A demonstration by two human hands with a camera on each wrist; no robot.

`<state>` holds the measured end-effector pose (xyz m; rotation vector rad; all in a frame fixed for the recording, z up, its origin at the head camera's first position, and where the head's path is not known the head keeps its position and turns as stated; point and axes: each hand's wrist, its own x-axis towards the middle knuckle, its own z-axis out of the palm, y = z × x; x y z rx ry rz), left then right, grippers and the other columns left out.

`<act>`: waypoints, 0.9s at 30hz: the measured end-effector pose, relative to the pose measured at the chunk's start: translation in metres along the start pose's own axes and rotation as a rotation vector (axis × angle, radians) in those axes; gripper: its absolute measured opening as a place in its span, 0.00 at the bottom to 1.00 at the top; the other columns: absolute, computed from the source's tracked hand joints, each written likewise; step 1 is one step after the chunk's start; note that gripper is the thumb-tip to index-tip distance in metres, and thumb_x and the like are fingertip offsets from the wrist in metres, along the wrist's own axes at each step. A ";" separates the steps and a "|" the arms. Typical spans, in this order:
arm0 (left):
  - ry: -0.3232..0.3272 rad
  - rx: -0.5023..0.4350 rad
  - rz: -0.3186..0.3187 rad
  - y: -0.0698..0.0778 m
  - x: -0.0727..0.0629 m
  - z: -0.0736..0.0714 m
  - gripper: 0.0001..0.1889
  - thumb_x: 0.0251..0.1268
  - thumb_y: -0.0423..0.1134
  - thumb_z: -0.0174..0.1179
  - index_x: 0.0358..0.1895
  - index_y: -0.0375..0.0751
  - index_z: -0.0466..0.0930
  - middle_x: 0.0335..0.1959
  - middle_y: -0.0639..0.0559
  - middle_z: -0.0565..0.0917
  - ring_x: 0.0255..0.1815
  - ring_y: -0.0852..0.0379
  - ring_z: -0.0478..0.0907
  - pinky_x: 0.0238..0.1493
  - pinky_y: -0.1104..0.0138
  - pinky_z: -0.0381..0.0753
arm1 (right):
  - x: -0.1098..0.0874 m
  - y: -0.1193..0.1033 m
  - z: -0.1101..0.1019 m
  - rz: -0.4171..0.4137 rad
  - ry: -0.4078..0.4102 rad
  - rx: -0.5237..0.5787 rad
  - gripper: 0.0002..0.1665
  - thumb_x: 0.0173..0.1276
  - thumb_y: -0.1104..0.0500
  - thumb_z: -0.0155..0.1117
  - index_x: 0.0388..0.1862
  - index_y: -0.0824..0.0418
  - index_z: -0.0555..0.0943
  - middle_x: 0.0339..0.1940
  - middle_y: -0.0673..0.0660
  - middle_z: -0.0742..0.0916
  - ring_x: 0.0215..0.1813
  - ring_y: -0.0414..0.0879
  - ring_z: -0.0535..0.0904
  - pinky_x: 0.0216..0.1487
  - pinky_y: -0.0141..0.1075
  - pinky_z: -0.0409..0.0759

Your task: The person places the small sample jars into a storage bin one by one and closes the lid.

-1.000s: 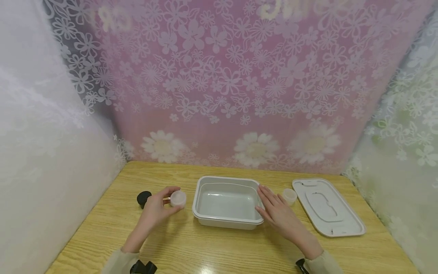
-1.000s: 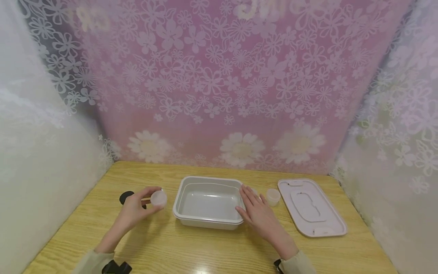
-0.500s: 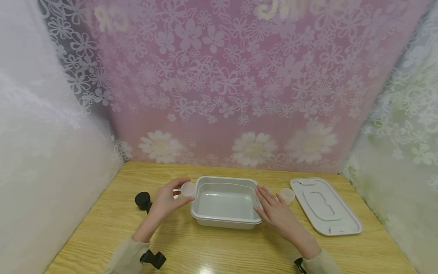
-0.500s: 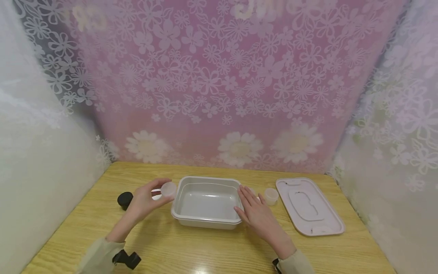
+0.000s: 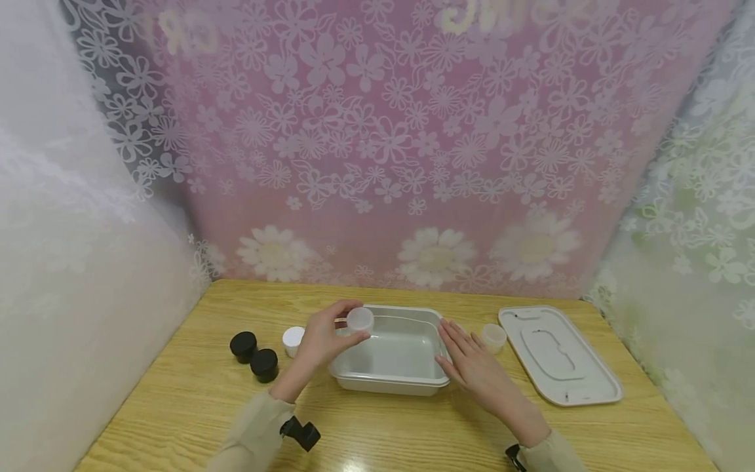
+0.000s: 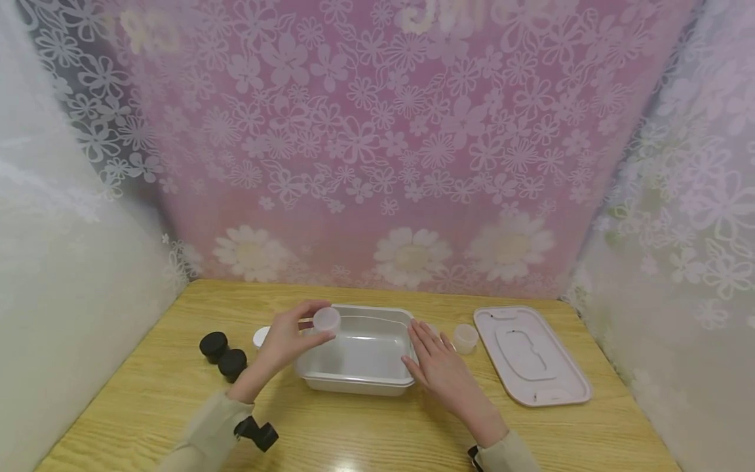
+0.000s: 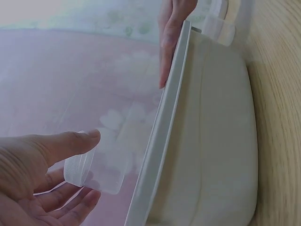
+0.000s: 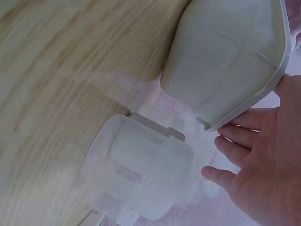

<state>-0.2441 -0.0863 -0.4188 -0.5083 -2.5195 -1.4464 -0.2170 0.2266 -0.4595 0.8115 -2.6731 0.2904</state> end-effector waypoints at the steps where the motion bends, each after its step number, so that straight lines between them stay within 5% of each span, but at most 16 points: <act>1: -0.007 -0.001 0.004 0.001 0.001 0.004 0.28 0.55 0.36 0.78 0.61 0.41 0.81 0.55 0.46 0.85 0.55 0.46 0.83 0.54 0.55 0.85 | 0.000 0.000 0.000 -0.003 0.001 -0.003 0.36 0.77 0.51 0.60 0.76 0.70 0.66 0.76 0.66 0.71 0.76 0.61 0.66 0.70 0.64 0.66; 12: -0.128 -0.019 0.096 0.003 0.017 0.041 0.27 0.58 0.35 0.76 0.60 0.35 0.80 0.56 0.41 0.84 0.56 0.43 0.82 0.55 0.52 0.84 | 0.000 -0.002 -0.001 0.016 -0.013 -0.003 0.36 0.77 0.53 0.61 0.76 0.69 0.67 0.76 0.64 0.71 0.77 0.61 0.65 0.71 0.64 0.65; 19: -0.222 0.026 0.063 0.006 0.020 0.061 0.27 0.58 0.34 0.75 0.62 0.36 0.80 0.58 0.42 0.84 0.56 0.42 0.83 0.56 0.52 0.83 | 0.000 -0.002 0.002 0.004 0.009 -0.006 0.35 0.77 0.54 0.60 0.75 0.70 0.67 0.76 0.65 0.71 0.76 0.61 0.66 0.70 0.64 0.66; 27: -0.332 0.083 0.064 0.005 0.025 0.082 0.26 0.55 0.30 0.76 0.59 0.39 0.82 0.56 0.47 0.85 0.58 0.46 0.82 0.55 0.64 0.84 | -0.002 -0.002 0.002 -0.012 0.048 -0.019 0.34 0.76 0.55 0.61 0.74 0.71 0.68 0.76 0.65 0.72 0.75 0.62 0.67 0.68 0.65 0.68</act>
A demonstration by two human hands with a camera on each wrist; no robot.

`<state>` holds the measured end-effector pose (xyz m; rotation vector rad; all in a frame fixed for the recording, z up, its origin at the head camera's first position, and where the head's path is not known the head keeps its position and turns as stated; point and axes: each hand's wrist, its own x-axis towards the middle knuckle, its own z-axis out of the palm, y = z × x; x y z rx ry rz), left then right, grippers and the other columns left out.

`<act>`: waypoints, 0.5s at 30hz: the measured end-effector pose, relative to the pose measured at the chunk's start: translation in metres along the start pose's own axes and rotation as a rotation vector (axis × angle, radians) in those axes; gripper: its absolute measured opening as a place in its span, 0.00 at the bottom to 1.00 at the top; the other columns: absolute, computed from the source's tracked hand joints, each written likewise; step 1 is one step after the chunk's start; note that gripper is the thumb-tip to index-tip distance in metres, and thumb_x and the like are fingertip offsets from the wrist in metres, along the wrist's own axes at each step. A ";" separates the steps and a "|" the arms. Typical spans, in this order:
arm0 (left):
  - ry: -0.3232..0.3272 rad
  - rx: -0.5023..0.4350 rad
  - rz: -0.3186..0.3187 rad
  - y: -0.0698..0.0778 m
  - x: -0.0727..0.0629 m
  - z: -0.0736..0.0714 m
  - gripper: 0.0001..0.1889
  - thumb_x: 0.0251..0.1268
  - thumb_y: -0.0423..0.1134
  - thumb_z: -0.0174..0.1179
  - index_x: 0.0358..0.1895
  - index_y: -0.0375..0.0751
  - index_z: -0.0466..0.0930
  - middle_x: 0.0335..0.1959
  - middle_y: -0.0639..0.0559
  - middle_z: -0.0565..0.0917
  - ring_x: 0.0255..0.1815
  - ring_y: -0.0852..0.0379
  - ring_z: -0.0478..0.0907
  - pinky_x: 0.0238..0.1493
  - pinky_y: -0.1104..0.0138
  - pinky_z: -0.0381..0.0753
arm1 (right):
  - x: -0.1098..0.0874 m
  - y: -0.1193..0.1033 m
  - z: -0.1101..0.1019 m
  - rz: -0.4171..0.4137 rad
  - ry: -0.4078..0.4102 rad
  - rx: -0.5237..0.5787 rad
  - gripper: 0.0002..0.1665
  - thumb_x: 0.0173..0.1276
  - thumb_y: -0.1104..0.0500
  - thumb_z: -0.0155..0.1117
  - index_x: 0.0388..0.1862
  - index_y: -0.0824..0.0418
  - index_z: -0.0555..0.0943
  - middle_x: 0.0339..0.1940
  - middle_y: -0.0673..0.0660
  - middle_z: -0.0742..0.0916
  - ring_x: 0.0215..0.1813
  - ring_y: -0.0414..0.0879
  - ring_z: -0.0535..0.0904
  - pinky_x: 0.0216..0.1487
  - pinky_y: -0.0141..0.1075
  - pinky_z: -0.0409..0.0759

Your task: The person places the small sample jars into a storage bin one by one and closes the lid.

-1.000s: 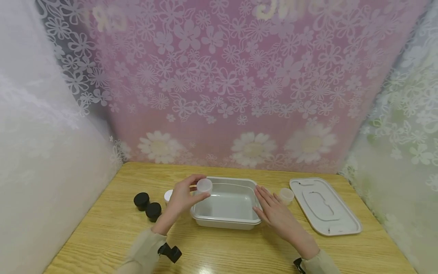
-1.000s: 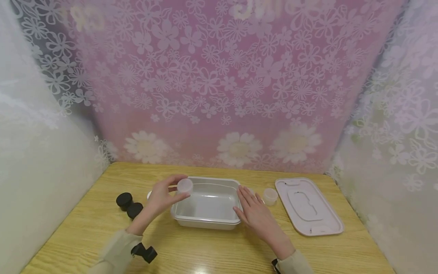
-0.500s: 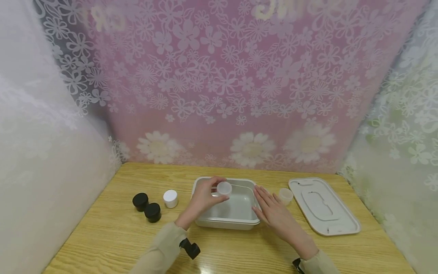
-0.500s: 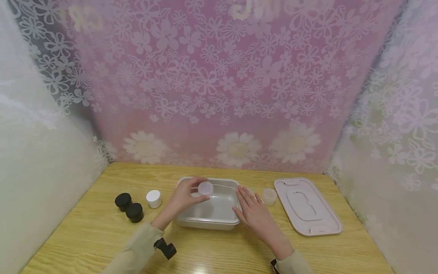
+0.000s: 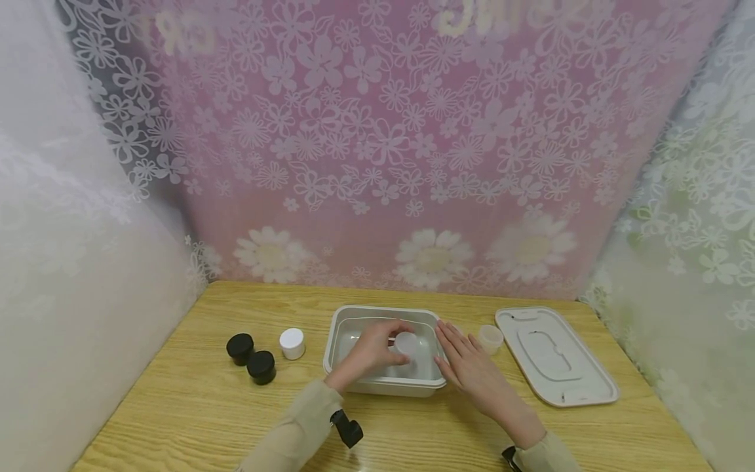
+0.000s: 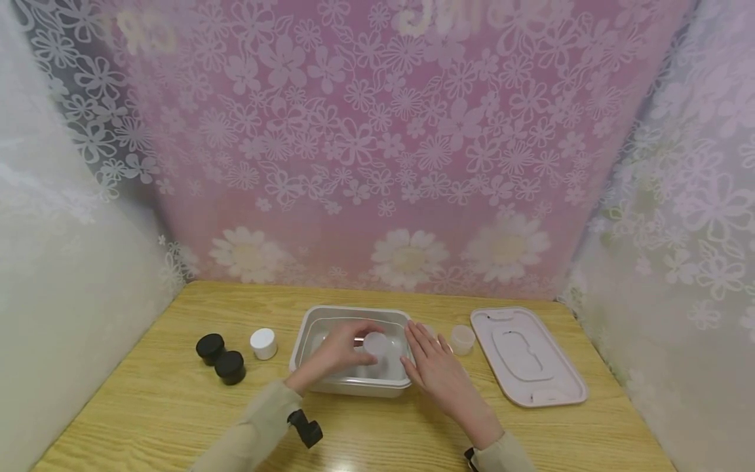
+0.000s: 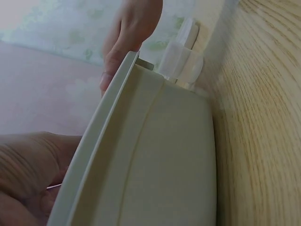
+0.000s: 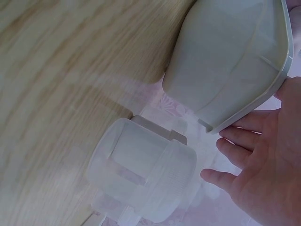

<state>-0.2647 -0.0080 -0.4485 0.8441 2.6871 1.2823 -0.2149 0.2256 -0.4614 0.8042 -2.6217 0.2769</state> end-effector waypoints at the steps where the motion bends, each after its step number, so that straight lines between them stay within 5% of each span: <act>1: -0.016 -0.001 -0.011 0.001 0.001 0.002 0.26 0.55 0.30 0.76 0.60 0.40 0.82 0.56 0.48 0.84 0.59 0.46 0.81 0.56 0.64 0.83 | 0.000 0.000 0.000 0.002 0.000 0.002 0.34 0.76 0.55 0.61 0.74 0.71 0.68 0.76 0.64 0.72 0.75 0.62 0.67 0.68 0.65 0.68; 15: -0.146 0.086 -0.045 0.007 0.010 0.017 0.24 0.50 0.33 0.80 0.52 0.45 0.83 0.52 0.51 0.86 0.57 0.52 0.81 0.55 0.65 0.81 | -0.001 0.002 0.003 0.000 0.004 0.000 0.34 0.77 0.54 0.59 0.75 0.70 0.68 0.76 0.64 0.72 0.76 0.61 0.67 0.67 0.65 0.68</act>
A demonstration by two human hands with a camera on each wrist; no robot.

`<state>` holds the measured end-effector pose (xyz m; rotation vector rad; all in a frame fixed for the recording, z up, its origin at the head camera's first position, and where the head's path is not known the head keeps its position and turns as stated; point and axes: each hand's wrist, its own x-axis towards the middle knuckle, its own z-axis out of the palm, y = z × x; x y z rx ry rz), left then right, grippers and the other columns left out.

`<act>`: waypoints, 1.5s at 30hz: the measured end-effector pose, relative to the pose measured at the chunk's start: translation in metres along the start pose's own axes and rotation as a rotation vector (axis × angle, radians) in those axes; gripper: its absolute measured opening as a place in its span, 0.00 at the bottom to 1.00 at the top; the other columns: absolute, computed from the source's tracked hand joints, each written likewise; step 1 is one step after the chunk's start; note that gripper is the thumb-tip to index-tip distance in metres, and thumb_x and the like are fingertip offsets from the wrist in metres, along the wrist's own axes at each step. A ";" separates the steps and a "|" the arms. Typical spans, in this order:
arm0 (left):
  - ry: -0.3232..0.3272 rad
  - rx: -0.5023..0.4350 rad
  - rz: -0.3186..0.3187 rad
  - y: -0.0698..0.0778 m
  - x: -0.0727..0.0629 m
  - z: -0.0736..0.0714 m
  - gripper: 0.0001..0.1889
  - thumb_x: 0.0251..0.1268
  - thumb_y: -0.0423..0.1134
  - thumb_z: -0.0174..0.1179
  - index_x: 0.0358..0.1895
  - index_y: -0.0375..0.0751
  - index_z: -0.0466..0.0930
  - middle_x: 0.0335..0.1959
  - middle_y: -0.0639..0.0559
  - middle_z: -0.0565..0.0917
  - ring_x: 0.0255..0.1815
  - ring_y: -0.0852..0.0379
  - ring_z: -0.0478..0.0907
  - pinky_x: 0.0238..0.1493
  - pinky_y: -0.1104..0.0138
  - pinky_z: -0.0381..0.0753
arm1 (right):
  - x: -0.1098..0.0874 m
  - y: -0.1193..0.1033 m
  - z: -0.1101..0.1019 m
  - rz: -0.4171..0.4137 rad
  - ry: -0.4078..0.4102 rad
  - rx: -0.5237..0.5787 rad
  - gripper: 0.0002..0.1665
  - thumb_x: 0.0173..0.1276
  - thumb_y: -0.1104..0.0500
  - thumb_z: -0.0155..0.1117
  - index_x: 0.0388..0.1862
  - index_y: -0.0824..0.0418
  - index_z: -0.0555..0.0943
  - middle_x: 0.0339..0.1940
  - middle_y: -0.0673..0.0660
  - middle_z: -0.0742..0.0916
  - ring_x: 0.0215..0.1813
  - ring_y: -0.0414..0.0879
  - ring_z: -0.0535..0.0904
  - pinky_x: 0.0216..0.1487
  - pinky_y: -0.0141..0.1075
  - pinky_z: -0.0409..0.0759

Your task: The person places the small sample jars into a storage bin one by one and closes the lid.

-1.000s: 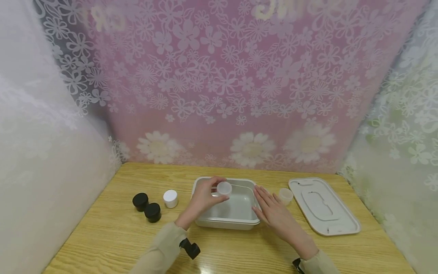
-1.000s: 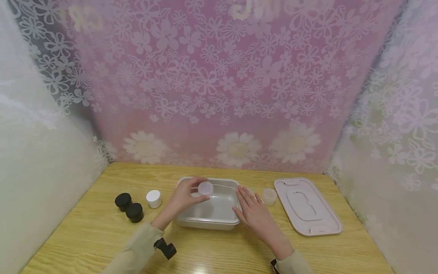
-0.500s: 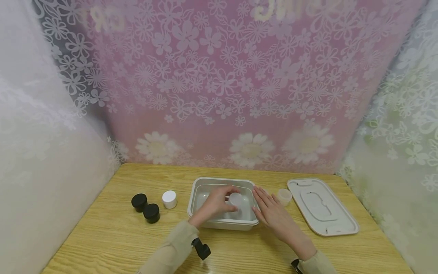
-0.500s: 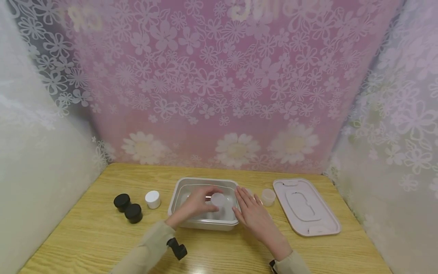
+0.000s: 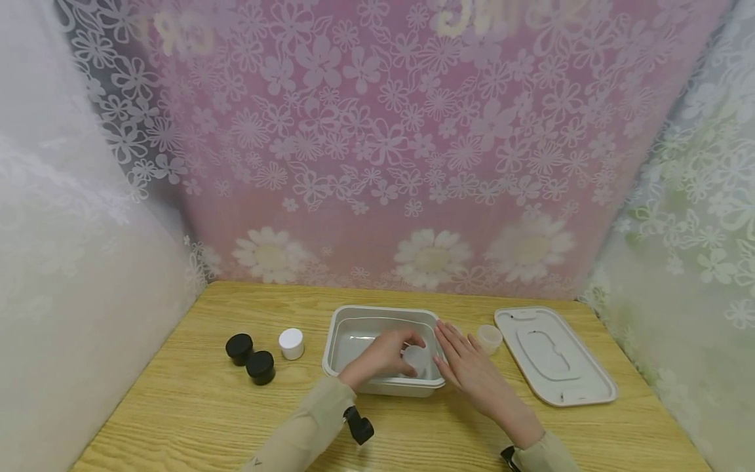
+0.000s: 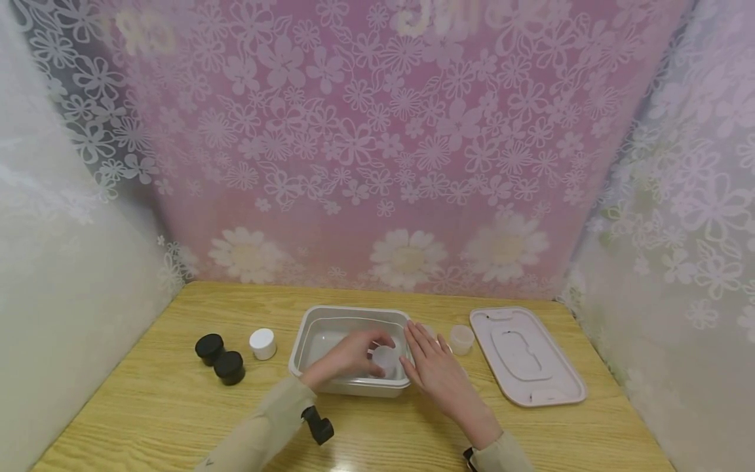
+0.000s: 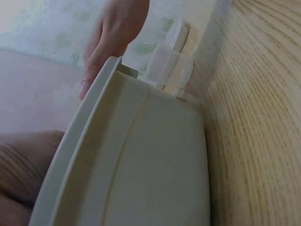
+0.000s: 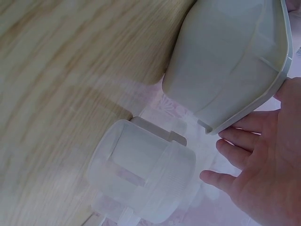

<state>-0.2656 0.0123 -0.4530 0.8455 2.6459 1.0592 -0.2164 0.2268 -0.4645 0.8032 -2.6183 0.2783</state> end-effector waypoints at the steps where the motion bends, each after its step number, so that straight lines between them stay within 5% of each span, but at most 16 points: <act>1: -0.010 0.011 -0.001 0.000 0.001 0.001 0.24 0.50 0.33 0.80 0.52 0.45 0.83 0.52 0.51 0.86 0.56 0.52 0.82 0.55 0.65 0.81 | 0.000 0.000 0.000 -0.002 0.003 0.001 0.34 0.78 0.53 0.59 0.75 0.70 0.68 0.76 0.64 0.72 0.75 0.61 0.67 0.67 0.65 0.68; 10: -0.078 0.055 0.043 -0.001 0.003 0.003 0.20 0.56 0.37 0.77 0.53 0.46 0.85 0.51 0.52 0.87 0.52 0.57 0.83 0.52 0.70 0.81 | 0.000 -0.002 -0.002 0.021 -0.035 0.002 0.34 0.79 0.53 0.57 0.76 0.69 0.66 0.77 0.63 0.71 0.77 0.60 0.65 0.69 0.64 0.67; 19: -0.179 -0.087 0.066 0.000 0.000 0.000 0.13 0.71 0.46 0.65 0.55 0.51 0.86 0.50 0.62 0.87 0.54 0.62 0.82 0.56 0.68 0.80 | -0.002 -0.003 -0.003 0.008 -0.024 -0.009 0.35 0.78 0.54 0.59 0.76 0.70 0.66 0.77 0.64 0.70 0.76 0.61 0.66 0.69 0.65 0.67; 26: -0.199 -0.099 0.073 -0.001 0.001 -0.001 0.12 0.77 0.43 0.59 0.56 0.48 0.86 0.49 0.59 0.87 0.47 0.67 0.82 0.51 0.71 0.80 | -0.001 -0.003 -0.005 0.015 -0.030 -0.005 0.34 0.78 0.53 0.58 0.76 0.70 0.66 0.76 0.64 0.71 0.76 0.61 0.66 0.69 0.64 0.67; 33: -0.083 -0.087 0.042 -0.005 0.005 0.000 0.12 0.78 0.44 0.57 0.55 0.48 0.87 0.50 0.56 0.88 0.49 0.64 0.83 0.50 0.70 0.81 | 0.001 -0.004 -0.004 0.029 -0.043 -0.004 0.35 0.78 0.54 0.59 0.76 0.69 0.66 0.77 0.63 0.71 0.77 0.60 0.66 0.69 0.64 0.67; 39: 0.052 -0.278 0.048 -0.008 0.005 -0.004 0.11 0.79 0.39 0.56 0.52 0.40 0.86 0.45 0.48 0.89 0.44 0.53 0.87 0.43 0.69 0.85 | 0.001 -0.004 -0.003 0.037 -0.043 -0.003 0.35 0.77 0.54 0.60 0.76 0.69 0.67 0.77 0.63 0.71 0.77 0.60 0.66 0.71 0.64 0.66; 45: 0.137 -0.456 0.049 -0.008 -0.003 -0.009 0.15 0.81 0.42 0.52 0.54 0.38 0.84 0.47 0.48 0.87 0.47 0.53 0.86 0.50 0.55 0.86 | 0.001 -0.003 -0.002 0.034 -0.033 -0.005 0.35 0.77 0.54 0.60 0.75 0.69 0.67 0.76 0.63 0.72 0.76 0.60 0.66 0.70 0.64 0.66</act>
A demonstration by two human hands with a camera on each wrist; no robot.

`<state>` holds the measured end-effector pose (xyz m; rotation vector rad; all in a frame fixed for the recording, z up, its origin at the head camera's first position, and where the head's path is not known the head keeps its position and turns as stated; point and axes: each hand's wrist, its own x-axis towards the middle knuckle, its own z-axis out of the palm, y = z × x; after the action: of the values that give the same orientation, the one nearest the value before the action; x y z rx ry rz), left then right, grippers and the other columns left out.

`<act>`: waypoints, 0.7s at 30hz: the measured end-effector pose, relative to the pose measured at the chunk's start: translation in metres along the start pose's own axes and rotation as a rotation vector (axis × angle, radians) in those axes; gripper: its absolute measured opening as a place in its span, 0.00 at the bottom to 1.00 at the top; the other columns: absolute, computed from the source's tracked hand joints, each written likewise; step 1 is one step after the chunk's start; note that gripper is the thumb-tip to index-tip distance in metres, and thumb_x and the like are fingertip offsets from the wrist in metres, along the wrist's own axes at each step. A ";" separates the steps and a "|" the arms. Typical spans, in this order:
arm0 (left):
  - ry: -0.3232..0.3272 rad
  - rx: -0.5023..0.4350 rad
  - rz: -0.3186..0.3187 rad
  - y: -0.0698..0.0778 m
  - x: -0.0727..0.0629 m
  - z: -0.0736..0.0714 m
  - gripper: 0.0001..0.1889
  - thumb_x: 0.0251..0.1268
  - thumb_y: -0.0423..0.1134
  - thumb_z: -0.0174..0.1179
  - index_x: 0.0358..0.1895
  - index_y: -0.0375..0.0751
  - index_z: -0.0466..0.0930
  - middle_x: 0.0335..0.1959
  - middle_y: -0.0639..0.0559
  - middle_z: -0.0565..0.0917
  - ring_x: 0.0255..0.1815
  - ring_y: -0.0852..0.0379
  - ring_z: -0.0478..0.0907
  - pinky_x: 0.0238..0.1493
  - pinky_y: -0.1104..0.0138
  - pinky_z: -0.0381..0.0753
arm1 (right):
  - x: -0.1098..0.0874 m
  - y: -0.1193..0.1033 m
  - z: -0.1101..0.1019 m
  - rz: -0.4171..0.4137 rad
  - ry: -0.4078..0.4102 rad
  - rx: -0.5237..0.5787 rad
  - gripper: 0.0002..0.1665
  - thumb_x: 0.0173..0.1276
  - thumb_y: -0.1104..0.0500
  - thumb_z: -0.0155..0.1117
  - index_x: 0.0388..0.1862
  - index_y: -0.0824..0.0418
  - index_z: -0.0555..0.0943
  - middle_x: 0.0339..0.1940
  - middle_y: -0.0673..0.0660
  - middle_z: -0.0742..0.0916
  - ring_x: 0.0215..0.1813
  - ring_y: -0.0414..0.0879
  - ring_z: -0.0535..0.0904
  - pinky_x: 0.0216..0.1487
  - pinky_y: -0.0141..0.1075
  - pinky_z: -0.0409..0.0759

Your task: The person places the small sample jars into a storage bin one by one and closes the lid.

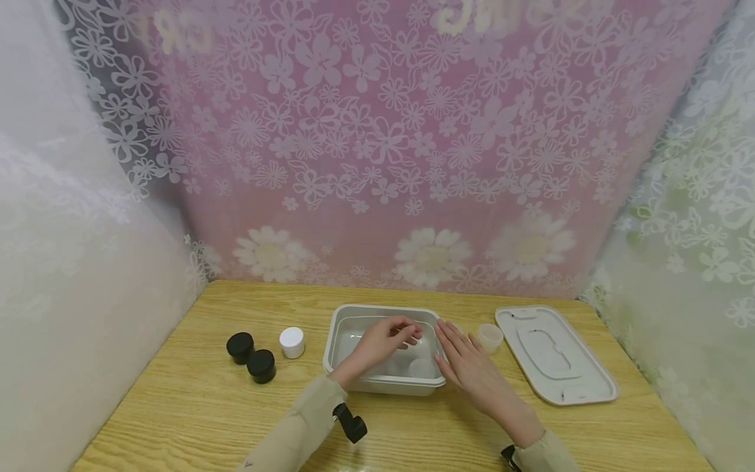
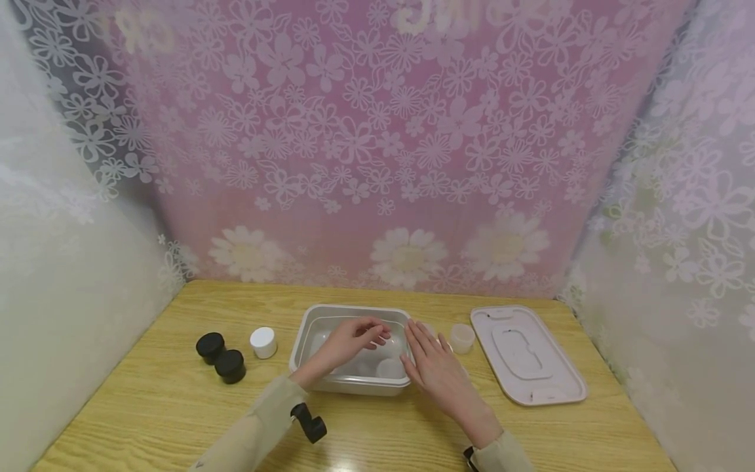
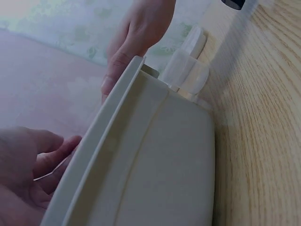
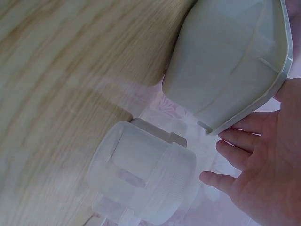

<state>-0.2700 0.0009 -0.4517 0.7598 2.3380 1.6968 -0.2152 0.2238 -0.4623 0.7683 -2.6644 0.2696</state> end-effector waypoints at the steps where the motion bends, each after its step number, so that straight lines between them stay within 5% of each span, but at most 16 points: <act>1: 0.014 -0.022 0.003 0.001 -0.001 -0.001 0.15 0.81 0.43 0.52 0.54 0.38 0.84 0.48 0.47 0.87 0.48 0.52 0.86 0.51 0.54 0.86 | 0.000 0.000 0.000 0.000 0.001 0.000 0.35 0.77 0.54 0.60 0.75 0.69 0.67 0.76 0.63 0.72 0.76 0.60 0.66 0.70 0.64 0.66; 12: 0.215 -0.154 0.086 0.009 -0.011 -0.016 0.16 0.81 0.41 0.52 0.57 0.33 0.81 0.51 0.39 0.86 0.52 0.43 0.85 0.53 0.57 0.85 | 0.000 -0.001 -0.001 -0.003 0.011 0.006 0.35 0.76 0.54 0.60 0.75 0.70 0.67 0.76 0.64 0.72 0.76 0.61 0.67 0.70 0.64 0.66; 21: 0.311 -0.133 0.109 0.008 -0.025 -0.039 0.15 0.79 0.42 0.55 0.55 0.35 0.83 0.49 0.41 0.87 0.51 0.44 0.86 0.52 0.58 0.86 | 0.000 -0.001 -0.001 -0.007 0.004 0.015 0.35 0.78 0.53 0.58 0.76 0.70 0.67 0.76 0.64 0.71 0.76 0.61 0.66 0.71 0.64 0.66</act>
<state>-0.2617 -0.0423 -0.4347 0.6511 2.3792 2.1300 -0.2147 0.2236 -0.4614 0.7812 -2.6584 0.2889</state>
